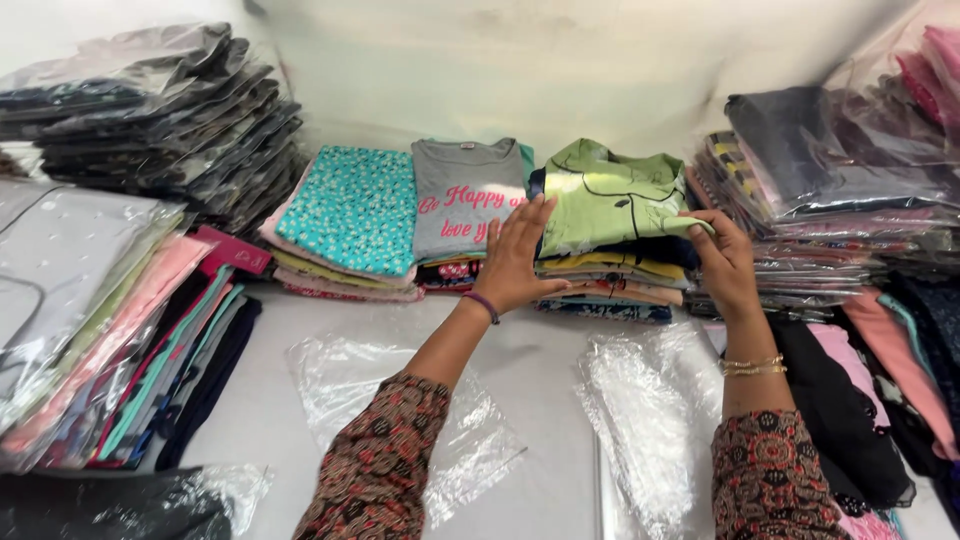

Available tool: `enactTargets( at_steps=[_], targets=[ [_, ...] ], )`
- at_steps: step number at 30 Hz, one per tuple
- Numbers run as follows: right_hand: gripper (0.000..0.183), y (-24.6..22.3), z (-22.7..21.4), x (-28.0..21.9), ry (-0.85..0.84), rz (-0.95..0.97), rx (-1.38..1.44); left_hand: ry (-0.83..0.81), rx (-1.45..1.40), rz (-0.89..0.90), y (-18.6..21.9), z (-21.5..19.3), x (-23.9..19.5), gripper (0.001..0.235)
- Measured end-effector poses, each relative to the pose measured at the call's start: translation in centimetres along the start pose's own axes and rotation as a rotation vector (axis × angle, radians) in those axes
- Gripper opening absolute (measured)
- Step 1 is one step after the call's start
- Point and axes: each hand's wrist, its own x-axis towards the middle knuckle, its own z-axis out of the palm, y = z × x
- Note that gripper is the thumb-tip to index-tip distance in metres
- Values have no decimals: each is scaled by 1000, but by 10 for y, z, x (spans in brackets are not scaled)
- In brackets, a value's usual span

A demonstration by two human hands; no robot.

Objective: The person folds and places several shirts into clear plastic bags on a table. They handle each shirt one at a time, fold it, insert it into a bag, and set the packaged item aside. The shirts include green, gray, and navy floral patterns.

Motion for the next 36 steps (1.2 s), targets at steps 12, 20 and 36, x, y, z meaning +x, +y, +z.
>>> enactTargets(
  at_steps=[12, 20, 36],
  targets=[
    [71, 11, 13, 7, -3, -194, -213, 102, -415, 71, -40, 74, 44, 45],
    [32, 19, 8, -10, -62, -73, -89, 119, -135, 107, -28, 73, 31, 64],
    [32, -21, 112, -102, -171, 133, 561, 257, -699, -197, 38, -53, -167, 29]
  ],
)
